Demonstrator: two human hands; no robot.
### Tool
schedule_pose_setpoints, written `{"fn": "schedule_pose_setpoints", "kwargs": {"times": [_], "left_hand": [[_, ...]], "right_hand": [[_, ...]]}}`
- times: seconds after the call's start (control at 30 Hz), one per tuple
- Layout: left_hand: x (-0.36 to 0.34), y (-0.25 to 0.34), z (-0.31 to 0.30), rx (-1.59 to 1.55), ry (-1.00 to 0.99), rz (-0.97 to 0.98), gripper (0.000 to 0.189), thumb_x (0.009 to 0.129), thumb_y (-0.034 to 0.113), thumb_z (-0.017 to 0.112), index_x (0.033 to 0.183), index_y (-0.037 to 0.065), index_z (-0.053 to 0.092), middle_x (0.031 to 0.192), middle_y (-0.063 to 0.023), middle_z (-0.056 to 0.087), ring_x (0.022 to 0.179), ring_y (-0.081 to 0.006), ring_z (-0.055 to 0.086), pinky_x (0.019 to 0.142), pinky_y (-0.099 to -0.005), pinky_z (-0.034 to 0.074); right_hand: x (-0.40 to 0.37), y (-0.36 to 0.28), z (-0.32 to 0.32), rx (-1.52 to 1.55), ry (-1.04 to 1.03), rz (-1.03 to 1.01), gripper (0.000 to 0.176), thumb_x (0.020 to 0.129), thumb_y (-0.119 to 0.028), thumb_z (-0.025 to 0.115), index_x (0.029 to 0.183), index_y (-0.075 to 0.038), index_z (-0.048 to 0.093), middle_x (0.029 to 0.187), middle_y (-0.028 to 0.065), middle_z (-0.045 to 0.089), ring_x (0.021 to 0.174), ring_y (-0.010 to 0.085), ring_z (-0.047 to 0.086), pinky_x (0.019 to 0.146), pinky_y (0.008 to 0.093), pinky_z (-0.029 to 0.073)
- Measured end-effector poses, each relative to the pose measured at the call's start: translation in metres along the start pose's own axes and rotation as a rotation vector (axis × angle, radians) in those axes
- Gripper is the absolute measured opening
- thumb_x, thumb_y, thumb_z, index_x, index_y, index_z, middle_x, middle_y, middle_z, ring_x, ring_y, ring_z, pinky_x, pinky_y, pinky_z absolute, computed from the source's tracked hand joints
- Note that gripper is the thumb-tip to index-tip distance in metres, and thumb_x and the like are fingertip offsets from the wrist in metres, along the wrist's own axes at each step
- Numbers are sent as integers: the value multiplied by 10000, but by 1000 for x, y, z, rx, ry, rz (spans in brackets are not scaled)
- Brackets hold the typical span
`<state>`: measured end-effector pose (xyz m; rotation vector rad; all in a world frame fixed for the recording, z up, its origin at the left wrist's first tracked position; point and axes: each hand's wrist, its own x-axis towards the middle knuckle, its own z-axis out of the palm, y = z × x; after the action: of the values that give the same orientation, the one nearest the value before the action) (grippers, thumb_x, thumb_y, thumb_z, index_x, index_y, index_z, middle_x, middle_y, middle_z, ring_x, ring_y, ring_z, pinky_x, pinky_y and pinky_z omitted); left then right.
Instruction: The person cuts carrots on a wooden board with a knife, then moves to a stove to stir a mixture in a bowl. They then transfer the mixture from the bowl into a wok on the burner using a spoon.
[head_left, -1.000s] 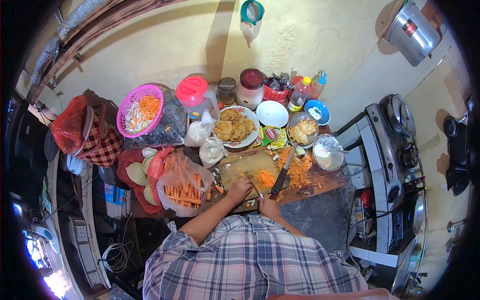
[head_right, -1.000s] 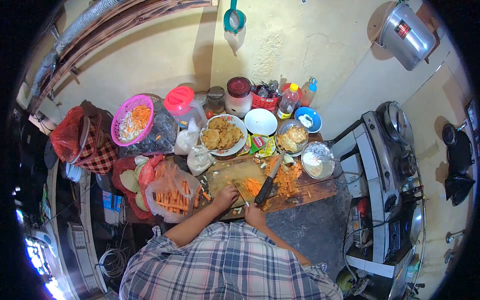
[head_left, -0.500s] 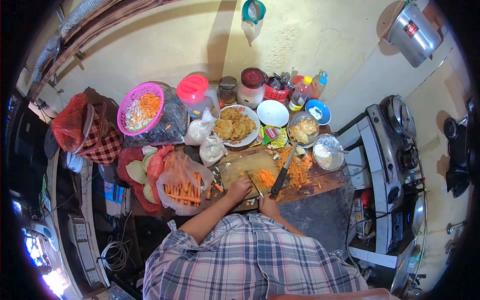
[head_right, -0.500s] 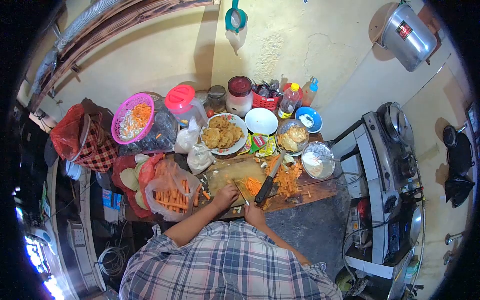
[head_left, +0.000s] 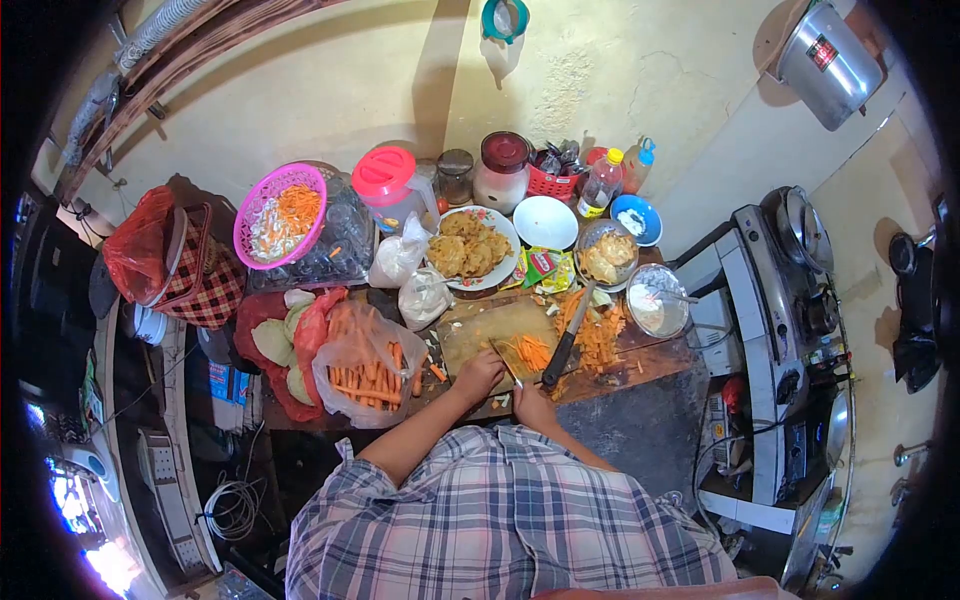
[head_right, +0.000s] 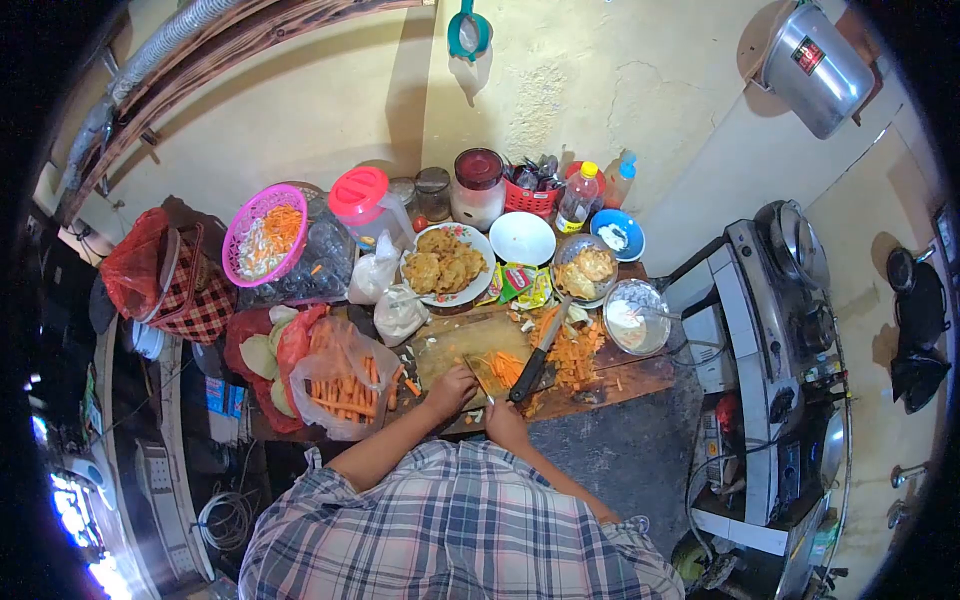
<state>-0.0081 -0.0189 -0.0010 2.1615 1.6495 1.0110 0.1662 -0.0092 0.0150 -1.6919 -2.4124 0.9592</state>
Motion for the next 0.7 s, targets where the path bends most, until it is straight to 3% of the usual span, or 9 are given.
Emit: {"fn": "schedule_pose_setpoints", "kwargs": {"times": [0.27,0.7], "left_hand": [[-3,1,3,23,55,-16,69,711,108,629,736,51,597,773,-71,577,775,-254,573,636,-354,504],[-2,5,2,82,60,-17,68,710,108,631,737,59,593,762,-66,563,776,-253,564,625,-355,498]], "right_hand": [[-9,-2,-9,31,-12,39,343,909,-295,469,1035,21,508,890,297,601,752,471,605,694,557,477],[-4,3,-2,-3,-58,21,334,916,-289,449,995,25,530,799,297,609,751,478,605,667,551,485]]}}
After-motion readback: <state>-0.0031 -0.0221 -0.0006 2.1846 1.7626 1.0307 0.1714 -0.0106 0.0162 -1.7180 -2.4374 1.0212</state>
